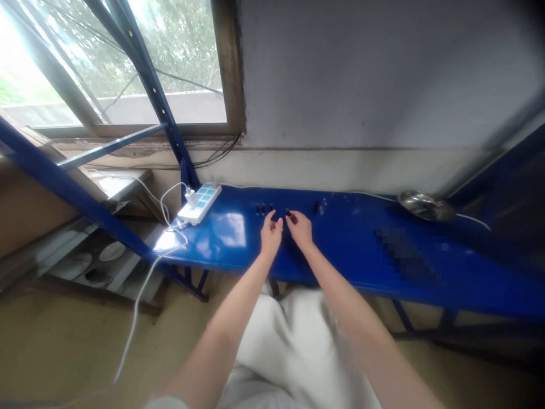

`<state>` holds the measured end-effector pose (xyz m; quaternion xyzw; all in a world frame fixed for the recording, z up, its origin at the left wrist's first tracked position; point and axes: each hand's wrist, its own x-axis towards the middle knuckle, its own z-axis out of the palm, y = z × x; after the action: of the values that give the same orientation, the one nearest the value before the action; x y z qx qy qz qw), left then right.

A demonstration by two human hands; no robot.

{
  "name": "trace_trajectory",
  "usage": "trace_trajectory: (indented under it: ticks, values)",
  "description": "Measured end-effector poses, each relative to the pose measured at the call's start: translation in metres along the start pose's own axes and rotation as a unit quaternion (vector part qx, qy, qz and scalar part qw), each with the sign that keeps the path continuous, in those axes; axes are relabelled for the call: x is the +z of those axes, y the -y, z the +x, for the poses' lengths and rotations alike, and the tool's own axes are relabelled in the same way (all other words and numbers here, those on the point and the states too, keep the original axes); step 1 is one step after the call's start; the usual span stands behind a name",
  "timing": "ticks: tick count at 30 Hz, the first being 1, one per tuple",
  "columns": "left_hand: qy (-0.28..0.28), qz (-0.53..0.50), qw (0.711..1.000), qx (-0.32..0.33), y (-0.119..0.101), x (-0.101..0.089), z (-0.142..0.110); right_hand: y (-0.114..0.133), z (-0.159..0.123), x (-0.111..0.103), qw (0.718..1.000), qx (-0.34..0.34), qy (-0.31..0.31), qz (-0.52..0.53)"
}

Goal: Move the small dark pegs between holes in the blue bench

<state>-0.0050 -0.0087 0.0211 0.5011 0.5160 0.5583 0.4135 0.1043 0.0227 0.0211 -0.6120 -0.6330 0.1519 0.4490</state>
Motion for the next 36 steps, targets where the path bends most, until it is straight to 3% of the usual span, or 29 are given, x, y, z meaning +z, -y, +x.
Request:
trace_trajectory:
  ticks: [7,14,19,24,29,36]
  values:
    - [0.027,0.058,0.993,0.104,0.006,0.004,0.000,-0.010,-0.024,-0.006,0.991,-0.103,-0.024,-0.079]
    - [0.031,0.050,0.997,0.055,0.013,0.003,0.006,-0.017,-0.024,0.001,0.990,-0.119,-0.051,-0.057]
    - [0.042,0.031,0.997,0.062,0.013,0.003,0.007,-0.014,-0.024,-0.002,0.993,-0.065,-0.073,-0.061]
    - [0.063,0.030,0.995,0.074,0.014,0.003,0.008,-0.014,-0.024,-0.003,0.992,-0.070,-0.047,-0.094]
    - [0.063,0.041,0.994,0.075,0.015,0.003,0.007,-0.017,-0.026,-0.002,0.995,-0.075,-0.048,-0.044]
    - [0.023,0.051,0.998,0.038,0.012,0.003,0.006,-0.012,-0.030,-0.003,0.994,-0.104,-0.030,-0.002]
